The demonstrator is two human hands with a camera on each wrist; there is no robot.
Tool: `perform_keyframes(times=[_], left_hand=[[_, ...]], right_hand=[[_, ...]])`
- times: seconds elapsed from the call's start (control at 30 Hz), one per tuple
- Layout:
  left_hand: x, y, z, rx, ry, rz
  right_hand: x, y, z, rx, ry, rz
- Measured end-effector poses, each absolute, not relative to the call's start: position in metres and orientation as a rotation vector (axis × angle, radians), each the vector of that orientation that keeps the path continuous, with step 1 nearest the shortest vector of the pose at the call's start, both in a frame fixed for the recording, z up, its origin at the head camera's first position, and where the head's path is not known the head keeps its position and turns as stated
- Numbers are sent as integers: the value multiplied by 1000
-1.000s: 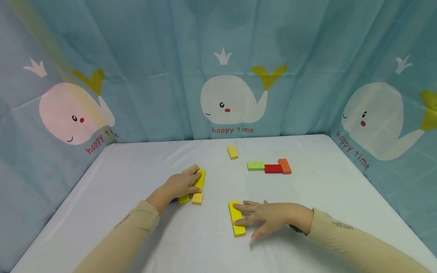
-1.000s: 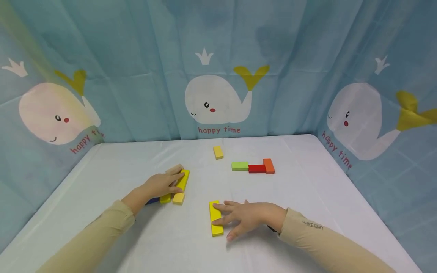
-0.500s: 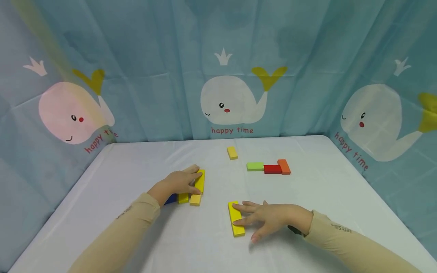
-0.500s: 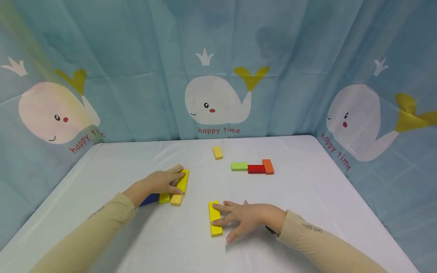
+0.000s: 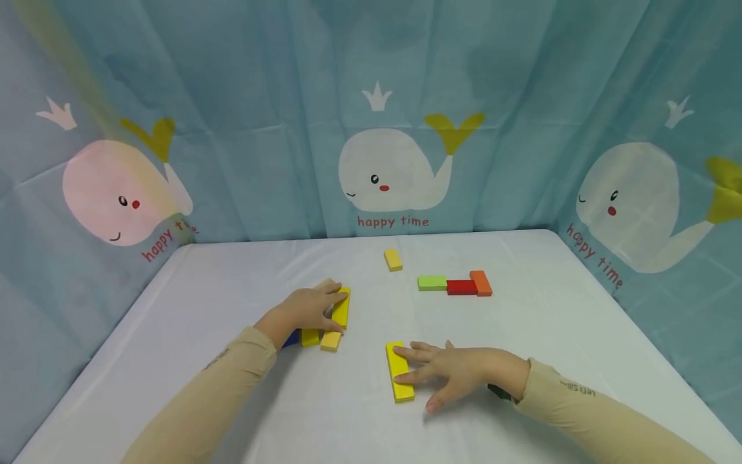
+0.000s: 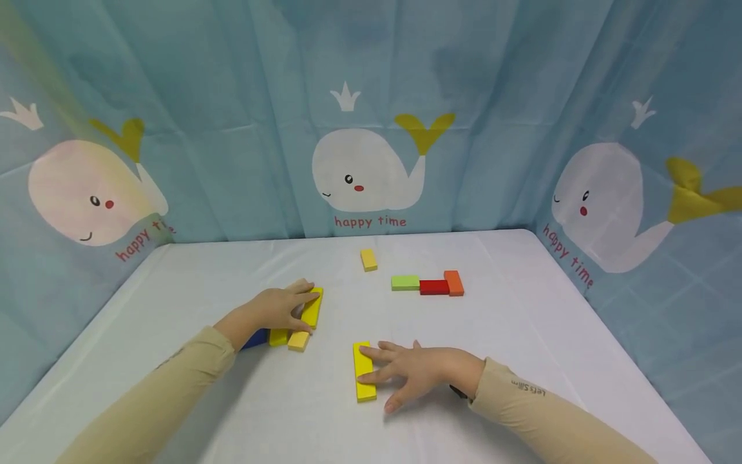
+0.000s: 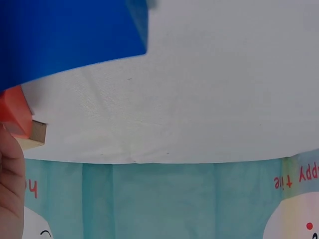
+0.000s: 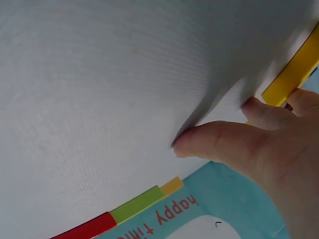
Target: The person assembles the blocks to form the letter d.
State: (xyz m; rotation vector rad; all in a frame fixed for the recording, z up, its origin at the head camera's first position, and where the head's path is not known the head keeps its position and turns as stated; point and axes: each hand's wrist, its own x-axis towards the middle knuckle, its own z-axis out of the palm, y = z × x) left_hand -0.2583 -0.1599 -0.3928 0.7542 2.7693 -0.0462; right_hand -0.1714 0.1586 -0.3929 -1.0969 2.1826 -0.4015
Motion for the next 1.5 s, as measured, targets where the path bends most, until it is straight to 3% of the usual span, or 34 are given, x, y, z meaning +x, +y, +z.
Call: perform_keyframes(times=[0.47, 1.5], left_hand=[[-264, -151, -394, 801, 2794, 70], [-256, -76, -396, 776, 2777, 11]], right_hand=[[-173, 158, -394, -1110, 2186, -390], [-174, 156, -392, -1086, 2187, -357]])
